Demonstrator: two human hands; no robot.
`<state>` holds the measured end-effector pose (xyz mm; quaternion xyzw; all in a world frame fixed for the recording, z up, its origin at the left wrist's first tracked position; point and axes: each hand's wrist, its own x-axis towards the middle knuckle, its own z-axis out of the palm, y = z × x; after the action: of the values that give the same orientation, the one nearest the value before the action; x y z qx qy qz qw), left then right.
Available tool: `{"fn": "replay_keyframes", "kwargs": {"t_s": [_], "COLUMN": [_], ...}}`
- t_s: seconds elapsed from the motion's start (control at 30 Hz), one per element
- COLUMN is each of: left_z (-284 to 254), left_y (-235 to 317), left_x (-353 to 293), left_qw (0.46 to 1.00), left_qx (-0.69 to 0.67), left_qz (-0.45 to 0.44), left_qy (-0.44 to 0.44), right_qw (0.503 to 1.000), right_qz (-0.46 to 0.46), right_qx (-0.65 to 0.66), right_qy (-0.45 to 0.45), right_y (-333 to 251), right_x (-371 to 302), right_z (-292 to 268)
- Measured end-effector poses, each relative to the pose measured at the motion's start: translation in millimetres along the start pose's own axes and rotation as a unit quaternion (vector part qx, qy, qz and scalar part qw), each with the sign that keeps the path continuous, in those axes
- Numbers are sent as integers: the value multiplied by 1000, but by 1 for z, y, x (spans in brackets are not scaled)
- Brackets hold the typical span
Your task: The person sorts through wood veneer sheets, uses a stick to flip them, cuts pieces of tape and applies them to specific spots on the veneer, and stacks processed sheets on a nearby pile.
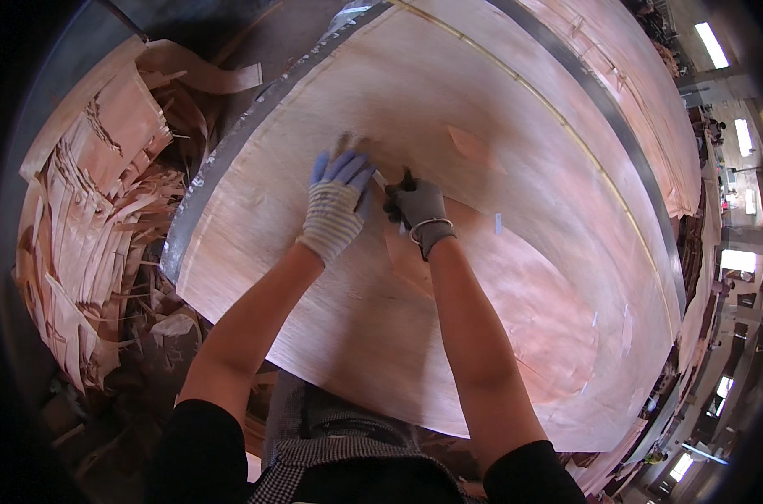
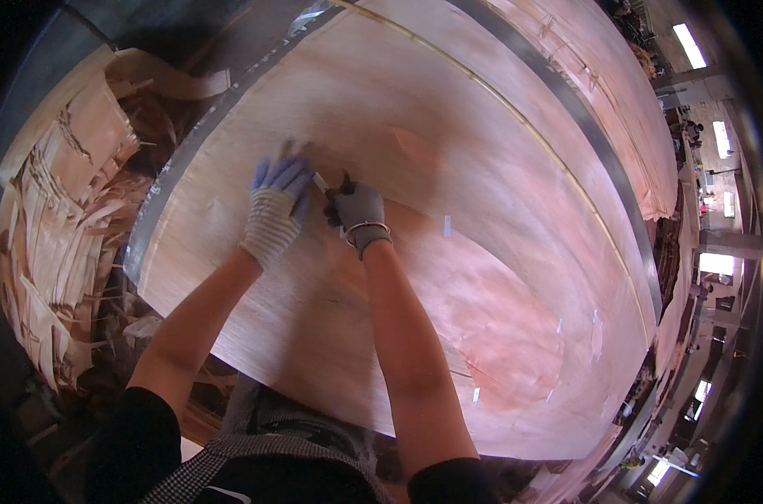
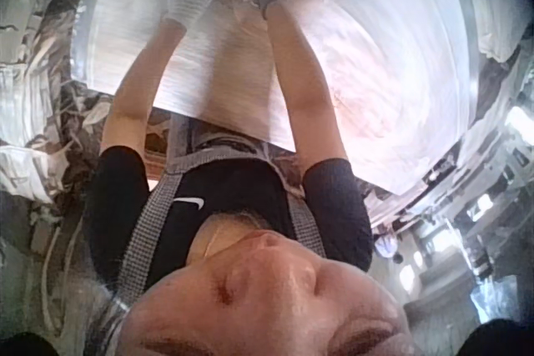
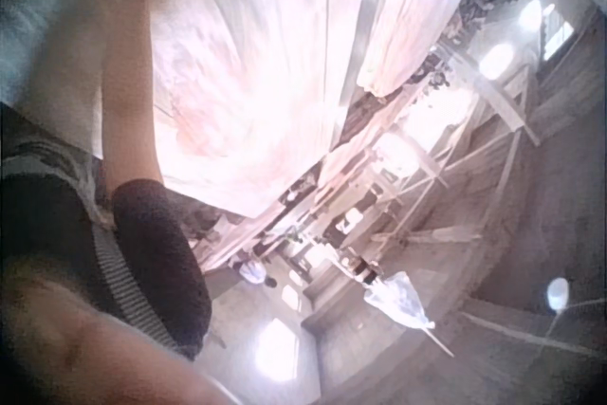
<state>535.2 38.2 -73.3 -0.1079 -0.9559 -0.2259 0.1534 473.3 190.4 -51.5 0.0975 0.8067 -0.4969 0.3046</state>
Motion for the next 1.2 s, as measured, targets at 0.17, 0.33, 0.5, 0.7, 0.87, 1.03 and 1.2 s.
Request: {"fn": "replay_keyframes", "kwargs": {"t_s": [0.17, 0.33, 0.5, 0.7, 0.87, 1.03, 1.2], "left_z": [25, 10, 0, 53, 30, 40, 72], "left_y": [-14, 4, 130, 153, 195, 281, 430], "left_x": [-1, 7, -1, -55, -51, -62, -40], "left_qw": [988, 973, 954, 932, 956, 955, 936], "left_qx": [21, 120, 99, -45, -111, -86, -128], "left_qz": [123, 61, 145, 299, 186, 230, 321], "left_qy": [-90, -190, -242, -201, -196, -169, -69], "right_qw": [969, 975, 979, 923, 912, 751, 650], "right_qz": [-196, -66, 133, 156, 199, 40, -114], "right_qx": [-122, -164, 70, -283, 120, 301, 180], "right_qy": [83, 135, 141, 211, 338, 587, 729], "right_y": [42, 54, 142, 219, 318, 375, 365], "right_x": [16, -19, -144, -233, -384, -548, -682], "right_z": [19, -70, -87, -88, -170, -344, -557]}}
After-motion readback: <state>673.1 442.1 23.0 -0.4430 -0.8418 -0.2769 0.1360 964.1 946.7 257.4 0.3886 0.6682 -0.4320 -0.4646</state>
